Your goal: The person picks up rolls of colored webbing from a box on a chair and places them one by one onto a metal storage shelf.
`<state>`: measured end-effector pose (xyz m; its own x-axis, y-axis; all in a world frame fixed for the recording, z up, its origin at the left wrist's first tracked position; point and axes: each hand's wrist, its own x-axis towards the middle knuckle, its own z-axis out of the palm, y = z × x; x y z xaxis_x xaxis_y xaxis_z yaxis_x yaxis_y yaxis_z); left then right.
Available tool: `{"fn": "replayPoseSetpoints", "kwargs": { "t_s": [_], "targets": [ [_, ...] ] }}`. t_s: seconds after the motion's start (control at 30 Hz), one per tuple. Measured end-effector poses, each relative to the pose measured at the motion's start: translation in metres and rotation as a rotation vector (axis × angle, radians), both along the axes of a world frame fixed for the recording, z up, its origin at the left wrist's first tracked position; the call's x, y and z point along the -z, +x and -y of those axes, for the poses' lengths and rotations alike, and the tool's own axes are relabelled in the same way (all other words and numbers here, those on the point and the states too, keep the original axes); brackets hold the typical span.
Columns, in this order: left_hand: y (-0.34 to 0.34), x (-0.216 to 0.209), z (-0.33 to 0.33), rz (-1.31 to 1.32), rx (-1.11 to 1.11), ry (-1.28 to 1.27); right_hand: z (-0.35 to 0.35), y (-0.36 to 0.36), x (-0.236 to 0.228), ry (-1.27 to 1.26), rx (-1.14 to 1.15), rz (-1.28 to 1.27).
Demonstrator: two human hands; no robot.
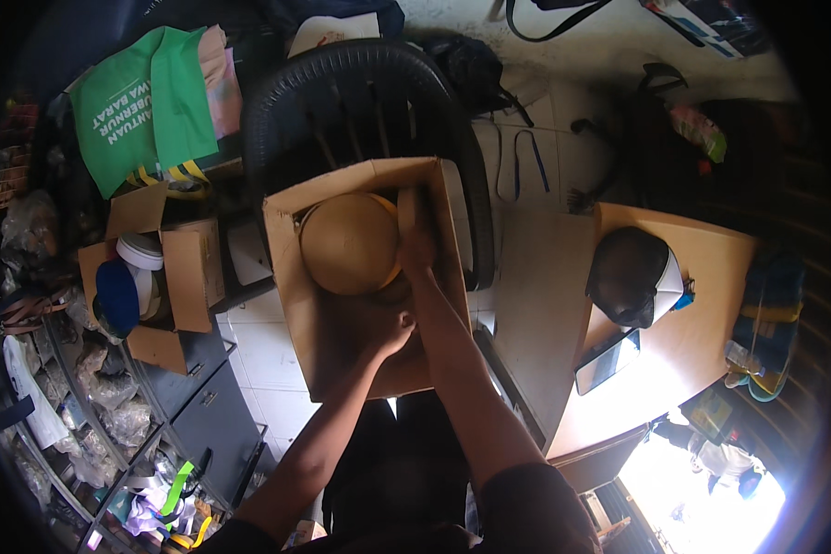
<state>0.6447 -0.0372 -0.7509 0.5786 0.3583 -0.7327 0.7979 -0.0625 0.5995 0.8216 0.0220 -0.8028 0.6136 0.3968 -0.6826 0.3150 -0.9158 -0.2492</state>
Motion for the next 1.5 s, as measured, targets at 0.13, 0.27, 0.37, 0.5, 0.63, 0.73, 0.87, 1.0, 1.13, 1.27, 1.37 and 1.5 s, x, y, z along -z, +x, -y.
{"fn": "replayPoseSetpoints", "kwargs": {
  "t_s": [0.13,0.27,0.37,0.5,0.63,0.73,0.87,1.0,1.13,1.27,1.37,1.5],
  "targets": [
    [0.002,-0.007,0.01,0.11,-0.06,-0.102,0.014,0.012,-0.022,0.069,-0.04,0.071],
    [-0.009,-0.018,-0.003,0.072,-0.606,-0.636,0.035,-0.008,-0.114,0.209,0.043,0.155],
    [-0.014,-0.052,-0.01,-0.01,-0.876,-0.681,0.089,-0.014,-0.199,0.49,0.088,0.227],
    [-0.029,-0.083,-0.016,0.175,-0.969,-0.726,0.154,-0.016,-0.27,0.745,0.461,-0.249],
    [-0.057,-0.139,-0.023,0.737,-1.053,-0.763,0.175,-0.051,-0.31,0.808,0.57,-0.421],
    [-0.106,-0.153,-0.034,0.842,-1.263,-0.521,0.147,-0.1,-0.328,0.88,0.523,-0.494],
    [-0.199,-0.226,-0.069,0.841,-1.316,-0.149,0.108,-0.173,-0.346,0.959,0.383,-0.642],
    [-0.299,-0.315,-0.111,0.969,-1.372,0.15,0.033,-0.289,-0.417,1.3,0.396,-0.541],
    [-0.392,-0.392,-0.137,0.956,-1.367,0.471,-0.029,-0.366,-0.453,1.463,0.146,-0.641],
    [-0.477,-0.486,-0.144,0.947,-1.435,0.807,-0.06,-0.457,-0.549,1.539,0.013,-0.771],
    [-0.508,-0.572,-0.141,1.053,-1.448,0.981,-0.096,-0.488,-0.598,1.639,-0.067,-0.797],
    [-0.548,-0.659,-0.156,1.182,-1.357,1.072,-0.126,-0.53,-0.693,1.766,-0.172,-0.798]
  ]
}}
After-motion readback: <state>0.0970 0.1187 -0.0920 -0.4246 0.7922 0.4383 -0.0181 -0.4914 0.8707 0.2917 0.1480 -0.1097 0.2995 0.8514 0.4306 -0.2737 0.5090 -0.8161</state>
